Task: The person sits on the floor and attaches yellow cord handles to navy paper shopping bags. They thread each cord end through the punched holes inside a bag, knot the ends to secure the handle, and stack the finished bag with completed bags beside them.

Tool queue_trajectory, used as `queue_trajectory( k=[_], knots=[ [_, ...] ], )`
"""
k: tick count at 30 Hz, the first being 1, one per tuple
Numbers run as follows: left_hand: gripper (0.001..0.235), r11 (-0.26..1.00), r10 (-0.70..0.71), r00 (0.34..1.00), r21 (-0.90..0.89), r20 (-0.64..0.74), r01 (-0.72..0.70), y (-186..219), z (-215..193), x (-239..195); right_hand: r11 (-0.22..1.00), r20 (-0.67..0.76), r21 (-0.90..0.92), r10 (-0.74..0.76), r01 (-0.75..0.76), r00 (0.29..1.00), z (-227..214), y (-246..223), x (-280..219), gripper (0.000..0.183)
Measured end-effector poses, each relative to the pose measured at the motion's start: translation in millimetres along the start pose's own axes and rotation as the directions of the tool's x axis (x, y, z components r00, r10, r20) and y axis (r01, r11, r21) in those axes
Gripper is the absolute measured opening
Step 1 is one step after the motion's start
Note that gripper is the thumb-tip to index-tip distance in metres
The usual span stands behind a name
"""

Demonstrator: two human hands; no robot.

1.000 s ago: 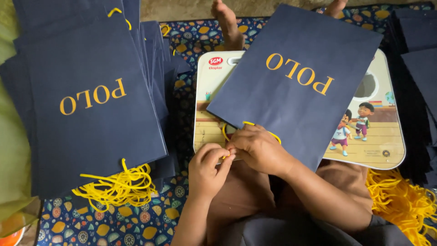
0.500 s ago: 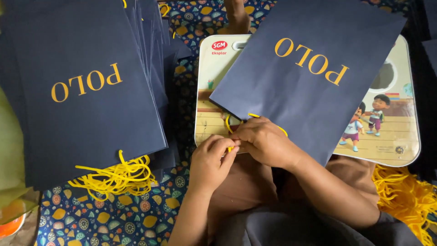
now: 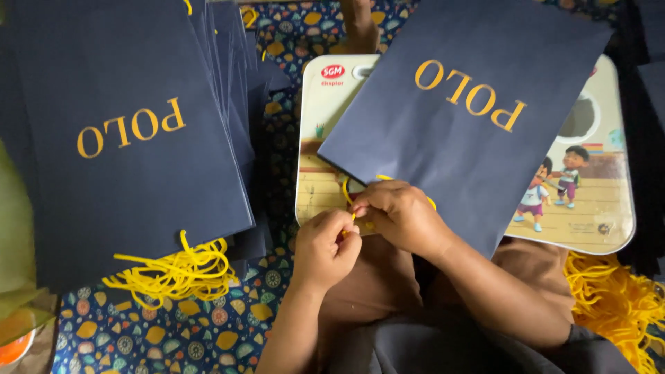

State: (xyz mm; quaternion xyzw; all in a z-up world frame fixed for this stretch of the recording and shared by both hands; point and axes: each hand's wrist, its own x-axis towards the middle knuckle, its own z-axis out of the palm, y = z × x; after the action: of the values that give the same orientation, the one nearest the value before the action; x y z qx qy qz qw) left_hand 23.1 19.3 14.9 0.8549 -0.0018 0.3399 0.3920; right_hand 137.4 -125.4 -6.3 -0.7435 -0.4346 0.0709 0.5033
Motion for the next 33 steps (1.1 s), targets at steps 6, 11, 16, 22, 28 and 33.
queue_trajectory(
  k=[6, 11, 16, 22, 28, 33],
  knots=[
    [0.013, 0.968, -0.243, 0.948, 0.012, -0.205, 0.251, 8, -7, 0, 0.995, -0.173, -0.09, 0.028, -0.044, 0.984, -41, -25, 9, 0.014],
    [0.016, 0.735, -0.622, 0.764, -0.466, -0.172, 0.493, -16, -1, -5, 0.82, -0.049, -0.569, 0.04, -0.061, 0.998, -45, -8, -2, 0.069],
    [0.024, 0.542, -0.694, 0.716, -0.708, -0.074, 0.453, -13, 7, -3, 0.785, -0.026, -0.618, 0.041, -0.048, 0.999, -52, -18, -2, 0.034],
    [0.036, 0.854, -0.454, 0.878, -0.357, -0.155, 0.378, 4, 10, 11, 0.859, -0.153, -0.429, 0.234, -0.278, 0.96, -73, -15, 1, 0.025],
    [0.013, 0.986, 0.093, 0.986, 0.128, 0.138, -0.111, -5, 17, 10, 0.858, -0.154, -0.162, 0.466, -0.488, 0.871, -87, -6, -1, 0.027],
    [0.012, 0.941, 0.137, 0.969, 0.278, 0.204, -0.192, -9, 15, 8, 0.831, -0.166, -0.069, 0.536, -0.552, 0.828, -90, -5, 1, 0.025]
  ],
)
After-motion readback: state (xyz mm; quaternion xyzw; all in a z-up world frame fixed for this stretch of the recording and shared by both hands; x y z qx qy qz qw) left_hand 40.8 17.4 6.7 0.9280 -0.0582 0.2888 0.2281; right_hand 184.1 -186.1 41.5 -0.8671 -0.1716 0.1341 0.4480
